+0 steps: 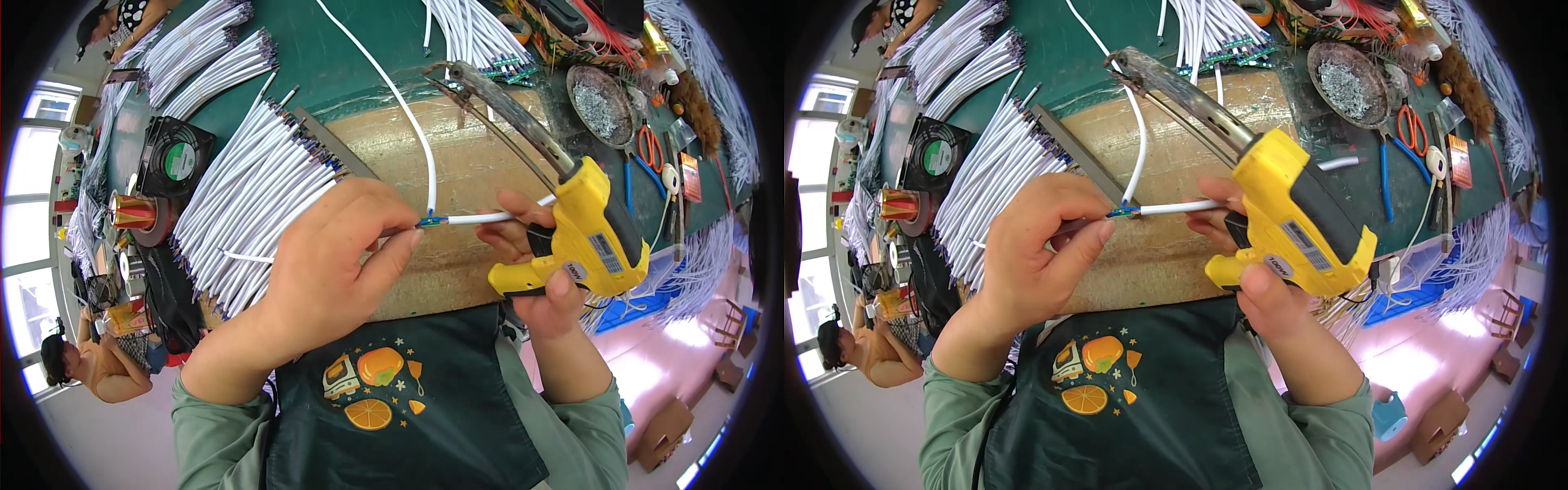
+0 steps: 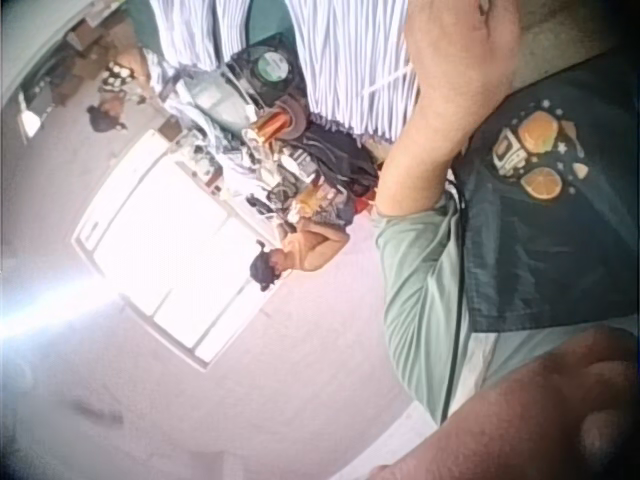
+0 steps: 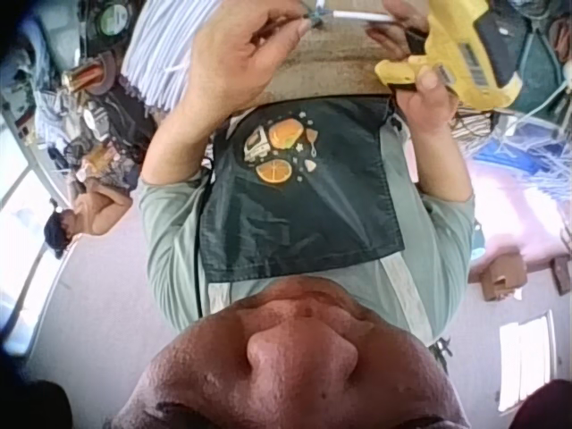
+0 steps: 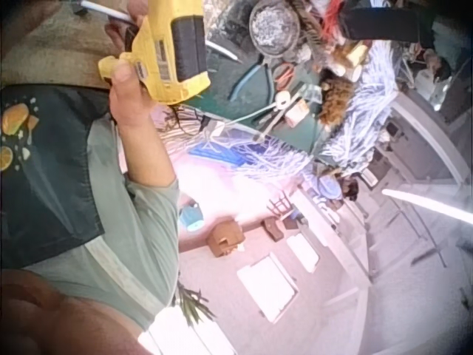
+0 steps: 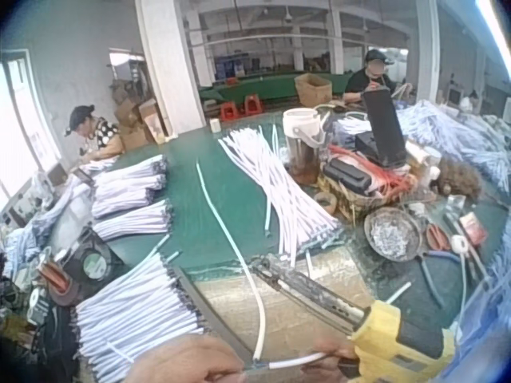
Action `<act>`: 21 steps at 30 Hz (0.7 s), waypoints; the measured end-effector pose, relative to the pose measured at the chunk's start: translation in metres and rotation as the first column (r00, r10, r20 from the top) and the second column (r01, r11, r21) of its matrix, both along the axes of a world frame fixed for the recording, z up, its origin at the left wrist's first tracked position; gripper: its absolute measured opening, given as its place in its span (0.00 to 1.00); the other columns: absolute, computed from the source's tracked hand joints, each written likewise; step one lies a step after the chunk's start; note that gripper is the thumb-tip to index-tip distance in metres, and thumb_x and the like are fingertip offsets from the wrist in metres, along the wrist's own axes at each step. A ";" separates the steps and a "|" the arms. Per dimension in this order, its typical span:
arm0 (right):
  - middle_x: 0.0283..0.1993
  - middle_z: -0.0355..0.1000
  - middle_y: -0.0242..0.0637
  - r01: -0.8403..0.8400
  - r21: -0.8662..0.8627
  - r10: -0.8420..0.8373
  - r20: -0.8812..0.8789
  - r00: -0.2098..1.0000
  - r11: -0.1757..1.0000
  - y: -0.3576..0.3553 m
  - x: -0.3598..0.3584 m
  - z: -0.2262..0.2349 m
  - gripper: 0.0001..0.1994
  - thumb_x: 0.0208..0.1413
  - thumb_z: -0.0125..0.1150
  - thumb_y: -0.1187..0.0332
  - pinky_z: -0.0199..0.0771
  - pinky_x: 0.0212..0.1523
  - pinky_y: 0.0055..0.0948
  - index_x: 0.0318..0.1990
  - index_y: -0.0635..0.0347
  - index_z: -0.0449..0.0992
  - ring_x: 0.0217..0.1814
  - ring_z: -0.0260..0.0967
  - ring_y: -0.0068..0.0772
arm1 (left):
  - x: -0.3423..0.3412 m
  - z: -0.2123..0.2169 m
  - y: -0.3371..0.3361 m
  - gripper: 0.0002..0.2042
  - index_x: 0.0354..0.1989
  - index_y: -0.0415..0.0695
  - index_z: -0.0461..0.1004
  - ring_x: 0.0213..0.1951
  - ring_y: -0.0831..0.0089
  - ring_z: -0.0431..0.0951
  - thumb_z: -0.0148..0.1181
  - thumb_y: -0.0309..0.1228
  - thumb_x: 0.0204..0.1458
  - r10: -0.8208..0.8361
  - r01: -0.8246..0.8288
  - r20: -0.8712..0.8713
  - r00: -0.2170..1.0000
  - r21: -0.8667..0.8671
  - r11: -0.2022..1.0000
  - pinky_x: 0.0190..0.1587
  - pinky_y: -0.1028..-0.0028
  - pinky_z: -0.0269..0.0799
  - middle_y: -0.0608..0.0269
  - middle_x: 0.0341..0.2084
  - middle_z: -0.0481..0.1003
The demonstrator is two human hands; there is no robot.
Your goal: The person solders white electrical wires to small circuit boards using a yellow soldering gun, repeatedly taking wires from a stack, positioning them against the board, and applying the soldering tool to connect them.
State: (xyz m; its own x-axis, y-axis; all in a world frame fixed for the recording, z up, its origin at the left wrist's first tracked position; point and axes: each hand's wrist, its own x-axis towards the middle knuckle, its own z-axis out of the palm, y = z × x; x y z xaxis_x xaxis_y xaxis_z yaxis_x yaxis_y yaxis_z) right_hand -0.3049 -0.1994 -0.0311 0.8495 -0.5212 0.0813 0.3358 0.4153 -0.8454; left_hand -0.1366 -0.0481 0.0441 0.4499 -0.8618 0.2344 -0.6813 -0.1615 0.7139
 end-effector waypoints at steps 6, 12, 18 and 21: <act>0.60 0.59 0.58 0.035 -0.063 -0.037 -0.034 0.999 0.997 -0.002 -0.010 0.009 0.33 0.50 0.61 0.49 0.67 0.58 0.49 0.58 0.60 0.59 0.58 0.65 0.55 | -0.004 0.001 -0.006 0.08 0.35 0.40 0.75 0.26 0.74 0.72 0.63 0.21 0.45 -0.006 0.005 0.002 1.000 0.051 0.999 0.26 0.78 0.67 0.61 0.30 0.73; 0.60 0.59 0.59 0.051 -0.091 -0.051 -0.001 0.999 0.995 -0.001 -0.013 0.015 0.34 0.52 0.59 0.50 0.67 0.57 0.49 0.59 0.61 0.58 0.57 0.66 0.54 | -0.001 -0.003 -0.013 0.13 0.41 0.42 0.76 0.28 0.70 0.74 0.64 0.22 0.44 -0.041 0.038 0.113 0.993 0.025 0.999 0.28 0.76 0.69 0.61 0.31 0.74; 0.60 0.59 0.59 0.028 -0.105 -0.027 0.008 1.000 0.994 -0.006 -0.012 0.025 0.34 0.52 0.58 0.49 0.68 0.56 0.48 0.60 0.62 0.57 0.56 0.67 0.54 | -0.003 0.002 -0.013 0.10 0.37 0.42 0.77 0.28 0.68 0.74 0.64 0.24 0.44 -0.060 0.057 0.033 0.998 0.067 0.996 0.29 0.73 0.70 0.60 0.30 0.74; 0.59 0.59 0.59 0.031 -0.119 -0.028 0.027 0.999 0.992 -0.010 -0.011 0.027 0.34 0.53 0.58 0.49 0.69 0.56 0.48 0.60 0.62 0.57 0.55 0.68 0.55 | -0.007 0.006 -0.010 0.09 0.37 0.39 0.78 0.28 0.75 0.73 0.64 0.23 0.46 -0.041 0.069 -0.181 0.983 0.152 0.986 0.27 0.79 0.67 0.63 0.27 0.75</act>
